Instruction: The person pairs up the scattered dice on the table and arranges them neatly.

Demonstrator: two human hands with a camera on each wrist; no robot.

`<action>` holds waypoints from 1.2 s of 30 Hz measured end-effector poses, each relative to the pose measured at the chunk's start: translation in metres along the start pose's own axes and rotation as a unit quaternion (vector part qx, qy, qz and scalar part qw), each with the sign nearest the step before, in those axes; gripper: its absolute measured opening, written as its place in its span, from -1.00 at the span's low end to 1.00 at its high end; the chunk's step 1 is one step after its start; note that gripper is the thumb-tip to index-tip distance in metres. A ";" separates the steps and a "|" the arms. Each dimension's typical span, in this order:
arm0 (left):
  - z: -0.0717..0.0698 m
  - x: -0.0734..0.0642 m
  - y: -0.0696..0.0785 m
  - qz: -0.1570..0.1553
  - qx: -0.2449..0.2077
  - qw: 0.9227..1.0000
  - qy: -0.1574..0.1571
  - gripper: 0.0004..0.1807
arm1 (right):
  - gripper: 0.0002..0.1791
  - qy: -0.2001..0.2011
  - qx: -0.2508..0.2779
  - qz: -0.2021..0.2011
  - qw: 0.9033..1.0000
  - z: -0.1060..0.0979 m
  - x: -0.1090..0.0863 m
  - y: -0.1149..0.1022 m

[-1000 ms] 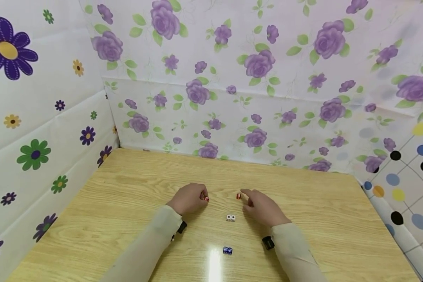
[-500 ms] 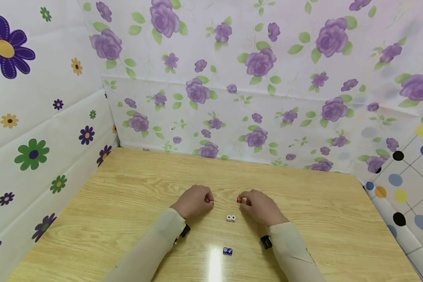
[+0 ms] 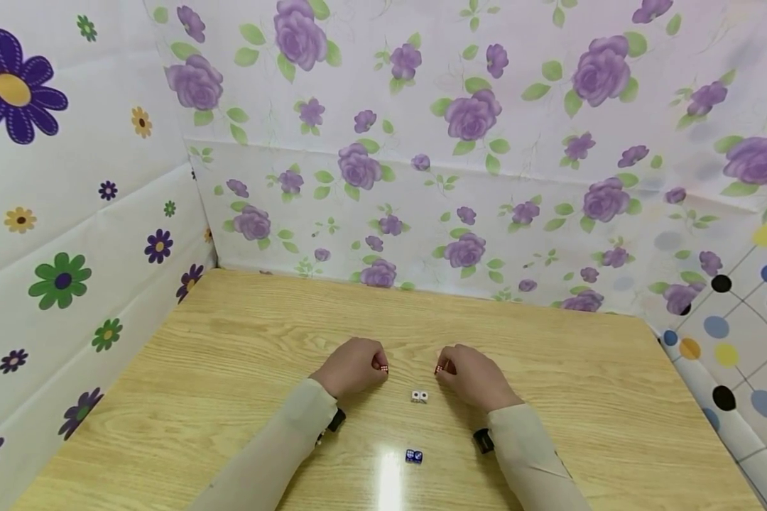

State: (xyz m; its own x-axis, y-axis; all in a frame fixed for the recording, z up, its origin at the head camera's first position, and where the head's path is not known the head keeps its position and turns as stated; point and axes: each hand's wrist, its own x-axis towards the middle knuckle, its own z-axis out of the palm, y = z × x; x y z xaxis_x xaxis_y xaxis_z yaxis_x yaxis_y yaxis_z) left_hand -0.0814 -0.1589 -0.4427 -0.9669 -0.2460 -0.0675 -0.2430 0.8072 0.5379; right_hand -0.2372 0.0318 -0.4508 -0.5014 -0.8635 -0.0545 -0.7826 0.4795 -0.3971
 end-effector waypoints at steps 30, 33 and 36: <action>-0.008 0.001 -0.005 -0.010 -0.004 1.000 -0.004 -0.92 | -0.93 0.002 -0.014 0.028 1.000 -0.009 0.001 0.013; -0.007 0.001 -0.006 -0.007 -0.001 1.000 -0.003 -0.92 | -0.93 0.003 -0.014 0.025 1.000 -0.009 0.000 0.014; -0.007 0.001 -0.006 -0.004 0.000 1.000 0.000 -0.93 | -0.94 0.008 -0.019 0.020 1.000 -0.008 0.000 0.016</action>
State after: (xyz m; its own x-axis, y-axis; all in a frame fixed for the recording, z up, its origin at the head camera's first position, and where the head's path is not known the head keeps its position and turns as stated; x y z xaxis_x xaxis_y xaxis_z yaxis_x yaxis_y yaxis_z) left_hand -0.0800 -0.1679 -0.4397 -0.9650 -0.2522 -0.0717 -0.2505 0.8056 0.5369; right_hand -0.2525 0.0410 -0.4493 -0.5383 -0.8409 -0.0560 -0.7745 0.5198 -0.3606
